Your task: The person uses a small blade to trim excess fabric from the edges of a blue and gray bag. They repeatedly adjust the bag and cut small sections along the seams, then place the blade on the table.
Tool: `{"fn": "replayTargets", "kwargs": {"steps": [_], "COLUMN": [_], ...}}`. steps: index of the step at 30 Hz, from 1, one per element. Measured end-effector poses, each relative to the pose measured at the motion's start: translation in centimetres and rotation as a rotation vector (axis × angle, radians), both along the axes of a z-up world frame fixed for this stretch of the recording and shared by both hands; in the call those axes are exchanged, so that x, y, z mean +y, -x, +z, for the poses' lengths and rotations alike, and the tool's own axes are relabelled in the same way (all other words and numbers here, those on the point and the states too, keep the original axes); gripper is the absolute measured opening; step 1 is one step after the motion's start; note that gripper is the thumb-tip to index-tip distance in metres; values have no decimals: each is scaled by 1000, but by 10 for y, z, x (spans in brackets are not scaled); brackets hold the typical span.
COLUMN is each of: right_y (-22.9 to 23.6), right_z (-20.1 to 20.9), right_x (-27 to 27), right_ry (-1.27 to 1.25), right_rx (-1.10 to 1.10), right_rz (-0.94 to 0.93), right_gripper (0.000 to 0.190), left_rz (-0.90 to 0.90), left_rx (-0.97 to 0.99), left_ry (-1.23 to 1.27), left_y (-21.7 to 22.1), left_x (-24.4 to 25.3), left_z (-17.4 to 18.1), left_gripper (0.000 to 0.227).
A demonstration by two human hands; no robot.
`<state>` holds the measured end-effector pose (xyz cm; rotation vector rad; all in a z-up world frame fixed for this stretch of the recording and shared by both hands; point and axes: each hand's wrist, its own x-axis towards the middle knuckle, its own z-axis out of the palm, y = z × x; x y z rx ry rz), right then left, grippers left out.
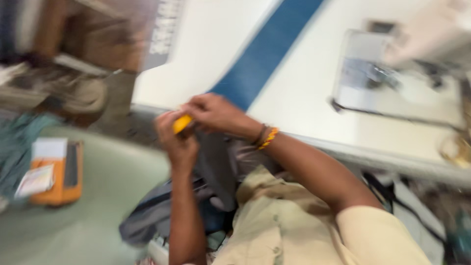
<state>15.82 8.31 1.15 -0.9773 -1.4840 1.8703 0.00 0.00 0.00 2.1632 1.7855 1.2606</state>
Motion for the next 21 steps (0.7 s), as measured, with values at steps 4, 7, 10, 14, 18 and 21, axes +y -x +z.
{"fn": "replayTargets", "kwargs": {"steps": [4, 7, 10, 14, 18, 21], "right_y": [7, -19, -61, -150, -262, -348], "right_z": [42, 60, 77, 90, 72, 46], "right_x": [-49, -78, -107, -175, -231, -253], "right_ry": [-350, -569, -410, -361, -650, -573], "right_rx": [41, 1, 136, -40, -698, -749], "right_rz": [-132, -295, -367, -518, -1066, -1435], "right_gripper": [53, 58, 57, 54, 59, 43], "left_rz": [-79, -176, -310, -198, -185, -173], "left_rx": [1, -60, -243, -157, -157, -183], "left_ry": [-37, -9, 41, 134, 175, 209], "left_y": [13, 2, -6, -3, 3, 0], "left_x": [-24, -41, -51, -55, -56, -54], "left_z": [44, 52, 49, 49, 47, 47], "left_gripper": [34, 48, 69, 78, 75, 74]}}
